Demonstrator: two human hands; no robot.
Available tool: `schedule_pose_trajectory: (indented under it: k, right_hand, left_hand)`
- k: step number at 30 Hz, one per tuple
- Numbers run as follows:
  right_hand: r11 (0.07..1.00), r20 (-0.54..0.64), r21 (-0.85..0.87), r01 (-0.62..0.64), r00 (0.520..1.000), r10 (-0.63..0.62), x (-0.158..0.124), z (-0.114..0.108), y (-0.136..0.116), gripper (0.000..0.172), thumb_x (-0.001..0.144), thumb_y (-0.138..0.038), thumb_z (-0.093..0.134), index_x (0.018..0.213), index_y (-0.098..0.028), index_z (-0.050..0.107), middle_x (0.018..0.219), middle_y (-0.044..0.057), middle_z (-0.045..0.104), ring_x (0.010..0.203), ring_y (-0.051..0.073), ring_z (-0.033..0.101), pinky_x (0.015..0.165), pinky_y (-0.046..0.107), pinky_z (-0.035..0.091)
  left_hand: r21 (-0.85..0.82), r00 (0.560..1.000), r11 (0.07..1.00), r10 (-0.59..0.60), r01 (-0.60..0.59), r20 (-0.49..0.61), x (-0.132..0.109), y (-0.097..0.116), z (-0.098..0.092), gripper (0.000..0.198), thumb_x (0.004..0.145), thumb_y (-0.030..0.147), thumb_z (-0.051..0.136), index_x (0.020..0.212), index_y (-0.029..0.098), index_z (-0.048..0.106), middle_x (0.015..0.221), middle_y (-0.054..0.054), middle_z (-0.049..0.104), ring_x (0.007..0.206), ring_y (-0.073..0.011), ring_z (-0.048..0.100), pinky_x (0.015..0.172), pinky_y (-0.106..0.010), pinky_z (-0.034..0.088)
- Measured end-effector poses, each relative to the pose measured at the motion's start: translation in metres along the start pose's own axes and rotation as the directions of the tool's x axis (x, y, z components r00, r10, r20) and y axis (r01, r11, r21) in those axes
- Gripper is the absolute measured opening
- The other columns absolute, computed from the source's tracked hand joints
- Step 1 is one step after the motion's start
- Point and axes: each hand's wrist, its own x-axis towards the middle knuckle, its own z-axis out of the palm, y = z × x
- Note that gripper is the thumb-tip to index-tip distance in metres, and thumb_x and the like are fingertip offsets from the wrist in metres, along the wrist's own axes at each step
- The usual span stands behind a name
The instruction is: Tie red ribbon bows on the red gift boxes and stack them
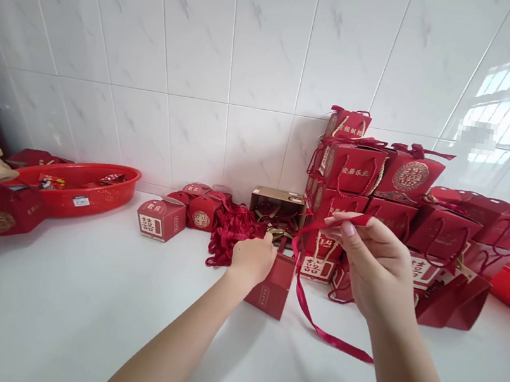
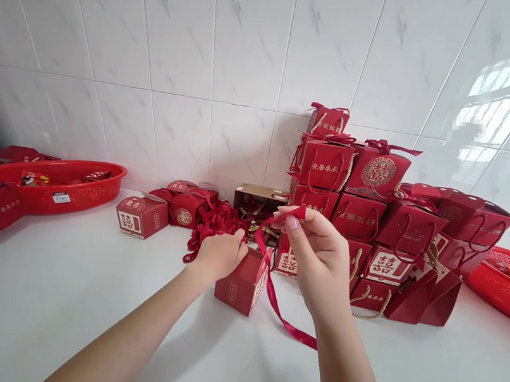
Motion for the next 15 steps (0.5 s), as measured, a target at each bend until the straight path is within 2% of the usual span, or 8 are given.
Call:
schedule_pose_trajectory:
  k: [4, 7, 12, 15]
  right_hand:
    - [1.000, -0.017, 0.014, 0.005, 1.000, -0.005, 0.000, -0.001, -0.002, 0.011, 0.088, -0.031, 0.062, 0.092, -0.025, 0.070, 0.094, 0.003, 0.070, 0.092, 0.017, 0.066, 0.084, 0.033, 0.056]
    - [0.999, -0.020, 0.051, -0.002, 1.000, 0.003, 0.000, -0.001, -0.001, 0.010, 0.088, -0.030, 0.063, 0.092, -0.026, 0.071, 0.091, 0.002, 0.070, 0.090, 0.016, 0.066, 0.084, 0.031, 0.056]
    - [0.991, -0.053, 0.131, 0.000, 0.999, 0.007, 0.001, 0.000, 0.005, 0.009, 0.086, -0.030, 0.066, 0.092, -0.026, 0.071, 0.092, 0.001, 0.069, 0.088, 0.014, 0.066, 0.082, 0.029, 0.056]
    - [0.983, -0.067, 0.174, -0.057, 0.995, 0.070, 0.003, 0.003, 0.013, 0.011, 0.085, -0.033, 0.066, 0.092, -0.025, 0.070, 0.092, 0.001, 0.069, 0.086, 0.014, 0.066, 0.080, 0.030, 0.057]
  left_hand:
    - [-0.001, 0.998, 1.000, 0.000, 0.000, -0.058, 0.001, 0.005, 0.008, 0.048, 0.098, 0.036, 0.012, 0.115, 0.017, 0.052, 0.087, -0.015, 0.071, 0.085, -0.0324, 0.069, 0.068, -0.040, 0.047]
    - [-0.006, 0.998, 1.000, -0.001, 0.001, -0.066, 0.002, 0.005, 0.010, 0.043, 0.097, 0.040, 0.021, 0.114, 0.017, 0.052, 0.085, -0.014, 0.071, 0.083, -0.0324, 0.069, 0.066, -0.038, 0.047]
    - [-0.031, 0.998, 0.999, 0.024, -0.026, -0.056, 0.002, 0.005, 0.011, 0.030, 0.093, 0.035, 0.039, 0.113, 0.018, 0.052, 0.086, -0.013, 0.071, 0.086, -0.0317, 0.069, 0.070, -0.038, 0.047]
    - [-0.076, 0.998, 0.996, 0.043, -0.047, -0.051, 0.001, 0.007, 0.012, 0.028, 0.090, 0.034, 0.047, 0.113, 0.019, 0.052, 0.087, -0.012, 0.070, 0.086, -0.0317, 0.068, 0.069, -0.037, 0.047]
